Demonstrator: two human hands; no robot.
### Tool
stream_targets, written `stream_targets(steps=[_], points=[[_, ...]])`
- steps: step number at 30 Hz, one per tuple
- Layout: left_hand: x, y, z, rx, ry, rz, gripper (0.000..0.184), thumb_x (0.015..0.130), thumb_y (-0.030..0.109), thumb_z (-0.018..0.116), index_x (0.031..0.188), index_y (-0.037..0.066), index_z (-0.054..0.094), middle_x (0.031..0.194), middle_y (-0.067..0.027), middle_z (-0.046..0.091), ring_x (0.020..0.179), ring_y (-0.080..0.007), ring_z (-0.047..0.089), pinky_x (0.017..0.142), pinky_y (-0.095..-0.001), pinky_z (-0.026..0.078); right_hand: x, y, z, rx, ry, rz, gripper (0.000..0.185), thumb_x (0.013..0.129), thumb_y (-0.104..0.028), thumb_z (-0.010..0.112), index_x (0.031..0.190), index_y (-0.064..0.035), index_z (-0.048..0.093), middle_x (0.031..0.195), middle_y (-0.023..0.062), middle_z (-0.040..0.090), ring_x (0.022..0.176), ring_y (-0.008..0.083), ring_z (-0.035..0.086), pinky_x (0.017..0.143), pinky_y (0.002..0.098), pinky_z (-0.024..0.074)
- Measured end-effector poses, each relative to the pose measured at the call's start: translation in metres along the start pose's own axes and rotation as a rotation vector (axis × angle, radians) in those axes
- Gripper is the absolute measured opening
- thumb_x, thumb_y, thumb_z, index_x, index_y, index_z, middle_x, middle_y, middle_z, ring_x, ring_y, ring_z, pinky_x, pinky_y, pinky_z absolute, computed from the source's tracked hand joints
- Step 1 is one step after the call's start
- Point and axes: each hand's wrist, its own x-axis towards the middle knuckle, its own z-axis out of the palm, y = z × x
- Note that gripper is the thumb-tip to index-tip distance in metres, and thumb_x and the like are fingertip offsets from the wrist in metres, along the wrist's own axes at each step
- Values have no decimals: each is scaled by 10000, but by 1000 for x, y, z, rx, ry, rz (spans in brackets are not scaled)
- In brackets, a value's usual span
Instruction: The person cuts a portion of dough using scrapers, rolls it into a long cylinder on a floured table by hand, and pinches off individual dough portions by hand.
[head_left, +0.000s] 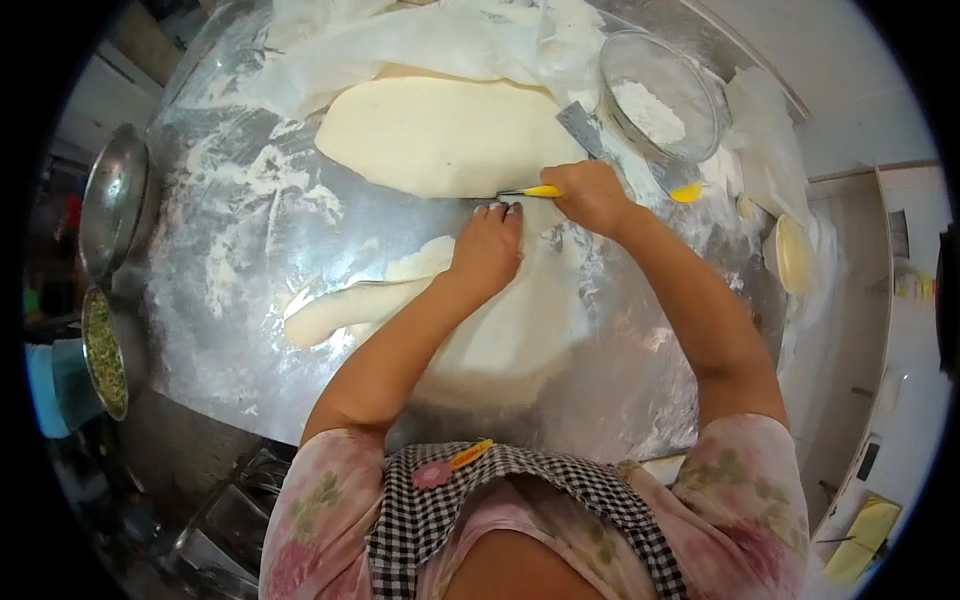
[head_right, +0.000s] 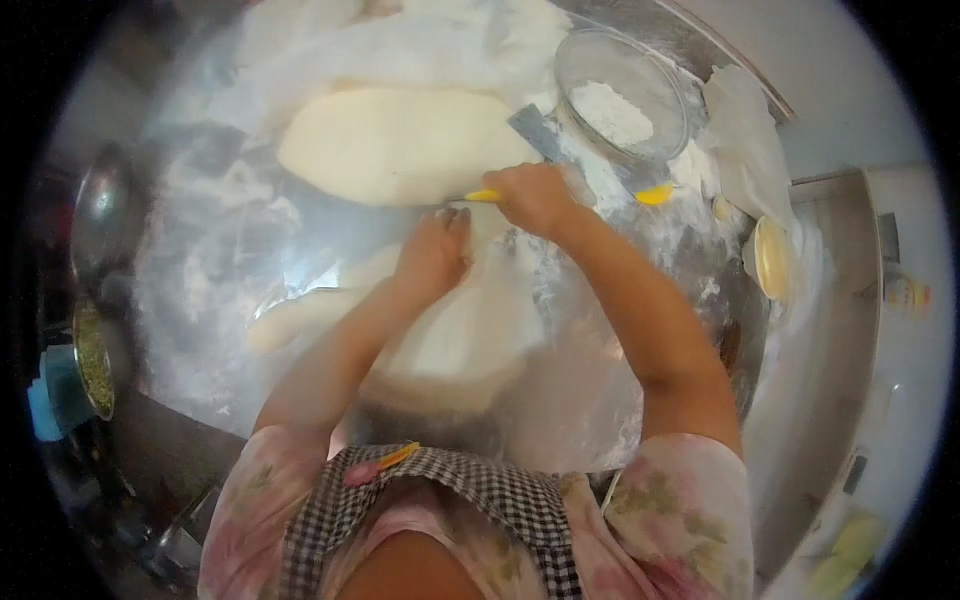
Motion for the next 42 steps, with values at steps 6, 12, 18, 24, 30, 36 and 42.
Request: stream_targets(steps=[6, 12, 18, 24, 30, 36, 42], points=[[-43, -2, -7, 29, -36, 192, 587, 697, 88, 676, 1245, 13, 481, 1222, -190, 534, 1051, -368, 531, 883, -440, 447, -40, -15, -29, 152, -73, 84, 145, 797, -122, 555, 893, -126, 663, 817, 141, 657, 804, 350, 626, 691, 460, 474], [-65, -6, -23, 18, -20, 133, 661, 726, 151, 710, 1323, 58, 440, 1248, -154, 535, 1129, -319, 506, 917, -426, 411, -10, -37, -18, 34, -104, 89, 129, 800, -139, 581, 903, -136, 657, 842, 121, 668, 812, 339, 631, 717, 441, 481], [-111, -52, -64, 90, -25, 21, 673, 702, 176, 755, 1295, 45, 466, 1236, -153, 536, 1100, -339, 518, 923, -438, 409, -58, 19, -1, 61, 218, 41, 108, 774, -88, 590, 875, -90, 625, 762, 145, 636, 748, 358, 613, 631, 448, 465], [-156, -84, -103, 113, -18, -64, 692, 675, 178, 787, 1280, 32, 485, 1235, -158, 530, 1108, -358, 501, 949, -449, 396, -131, 54, 27, -204, 66, 356, 496, 747, -117, 644, 1236, -134, 562, 1259, 162, 552, 1166, 339, 513, 981, 437, 400], [-153, -90, -111, 120, -63, 20, 597, 666, 122, 770, 1202, 43, 522, 1174, -155, 550, 1049, -353, 519, 919, -427, 417, -75, -31, 54, 64, 51, 72, 554, 693, -86, 675, 1229, -131, 543, 1282, 120, 499, 1191, 313, 458, 975, 430, 376], [-158, -96, -127, -110, -160, -50, 392, 677, 58, 717, 1029, 61, 545, 1000, -129, 579, 915, -311, 574, 809, -386, 474, -98, -65, -21, 74, 86, -68, 422, 655, -48, 656, 1065, -90, 563, 1038, 117, 586, 983, 323, 543, 831, 419, 439], [-224, -70, -149, -187, -285, -76, 346, 678, 33, 697, 987, 80, 548, 939, -104, 573, 835, -267, 593, 745, -364, 489, -223, -84, -72, 186, -128, 201, 367, 687, -85, 658, 1047, -61, 595, 1063, 162, 603, 1009, 339, 567, 882, 428, 449]])
